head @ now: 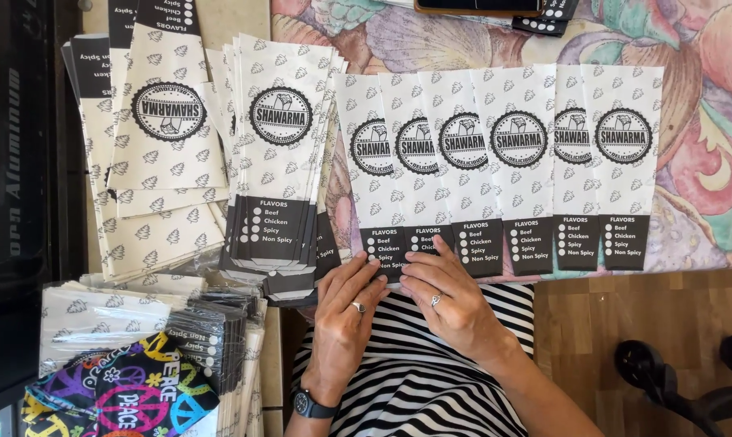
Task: Applying glue to the edges of pre-printed paper sheets and folding them to assemble paper bags.
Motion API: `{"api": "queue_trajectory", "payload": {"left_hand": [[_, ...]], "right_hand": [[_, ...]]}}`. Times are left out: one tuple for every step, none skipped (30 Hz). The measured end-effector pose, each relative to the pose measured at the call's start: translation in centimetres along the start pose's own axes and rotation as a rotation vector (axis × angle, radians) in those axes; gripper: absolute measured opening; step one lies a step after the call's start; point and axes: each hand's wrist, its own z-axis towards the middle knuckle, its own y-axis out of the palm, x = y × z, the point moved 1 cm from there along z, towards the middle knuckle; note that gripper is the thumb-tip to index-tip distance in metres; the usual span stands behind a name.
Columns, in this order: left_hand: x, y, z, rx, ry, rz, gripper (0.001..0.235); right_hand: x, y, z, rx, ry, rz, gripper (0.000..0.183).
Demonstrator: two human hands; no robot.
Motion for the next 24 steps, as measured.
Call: {"api": "queue_trajectory", "payload": {"left_hand": [[-0.1,0.1,0.0,0.011,-0.012,-0.005,0.022],[-0.1,0.2,0.0,0.02,-0.024,-0.011,0.021],[0.0,0.3,0.1,0.018,-0.024,-0.013,0.021],[0.1,0.4,0.3,0.038,-0.076,-0.029,0.017],[0.3,0.4,0.4,0.058,-0.127,-0.045,0.014],[0.3,0.5,0.5,0.059,-0.127,-0.044,0.014],[0.4,0.6,0.5,0.079,-0.159,-0.049,0.011],[0.5,0.8,0.6,0.099,-0.19,-0.055,0.007],[0.4,0.6,0.7,0.1,-0.191,-0.055,0.007],[0.4,0.5,0.8,0.087,-0.195,-0.076,0.006],[0.3,0.3,0.9,0.074,-0.2,-0.098,0.005],[0.3,0.4,0.8,0.074,-0.201,-0.099,0.005],[0.3,0.4,0.7,0.068,-0.209,-0.105,0.006],[0.3,0.4,0.6,0.064,-0.217,-0.109,0.007],[0.3,0.4,0.6,0.066,-0.218,-0.109,0.007],[0.3,0.3,0.7,0.06,-0.219,-0.115,0.007],[0.3,0.3,0.7,0.054,-0.221,-0.121,0.007],[0.3,0.4,0.7,0.054,-0.221,-0.121,0.007],[0.3,0.6,0.7,0.07,-0.223,-0.101,0.005],[0.4,0.7,0.8,0.085,-0.226,-0.082,0.004],[0.6,0.7,0.8,0.085,-0.225,-0.081,0.004],[0.7,0.7,0.9,0.093,-0.245,-0.091,0.004],[0.9,0.7,1.0,0.102,-0.264,-0.101,0.004],[0.9,0.8,1.0,0.101,-0.265,-0.101,0.004]], "right_hand": [[0.0,0.0,0.1,-0.002,0.017,0.006,0.015],[0.0,-0.1,0.2,-0.003,0.036,0.012,0.012],[-0.2,0.0,0.3,-0.004,0.039,0.011,0.012],[-0.3,0.1,0.4,0.011,0.072,0.011,0.01],[-0.4,0.1,0.6,0.025,0.105,0.011,0.008],[-0.6,0.2,0.8,0.024,0.104,0.012,0.008],[-0.7,0.2,1.0,0.037,0.14,0.022,0.006],[-0.8,0.2,1.2,0.048,0.176,0.032,0.004],[-0.8,0.1,1.3,0.047,0.174,0.032,0.004],[-0.9,0.1,1.3,0.025,0.174,0.023,0.009],[-0.9,0.0,1.3,0.002,0.173,0.014,0.014],[-0.8,0.0,1.3,0.001,0.174,0.014,0.014],[-0.8,0.0,1.2,-0.009,0.154,0.013,0.013],[-0.7,-0.1,1.2,-0.019,0.132,0.013,0.012],[-0.7,-0.1,1.2,-0.021,0.131,0.013,0.012],[-0.6,0.0,1.1,-0.026,0.141,0.005,0.011],[-0.5,0.0,1.0,-0.031,0.15,-0.003,0.01],[-0.6,0.2,1.0,-0.032,0.149,-0.002,0.01],[-0.6,0.3,1.0,-0.016,0.167,-0.012,0.006],[-0.7,0.5,0.9,0.0,0.185,-0.022,0.004],[-0.8,0.6,1.0,0.0,0.185,-0.022,0.004],[-0.9,0.7,1.1,0.026,0.217,-0.021,0.005],[-1.0,0.8,1.1,0.052,0.248,-0.019,0.008],[-1.0,0.9,1.1,0.052,0.25,-0.019,0.008]]}}
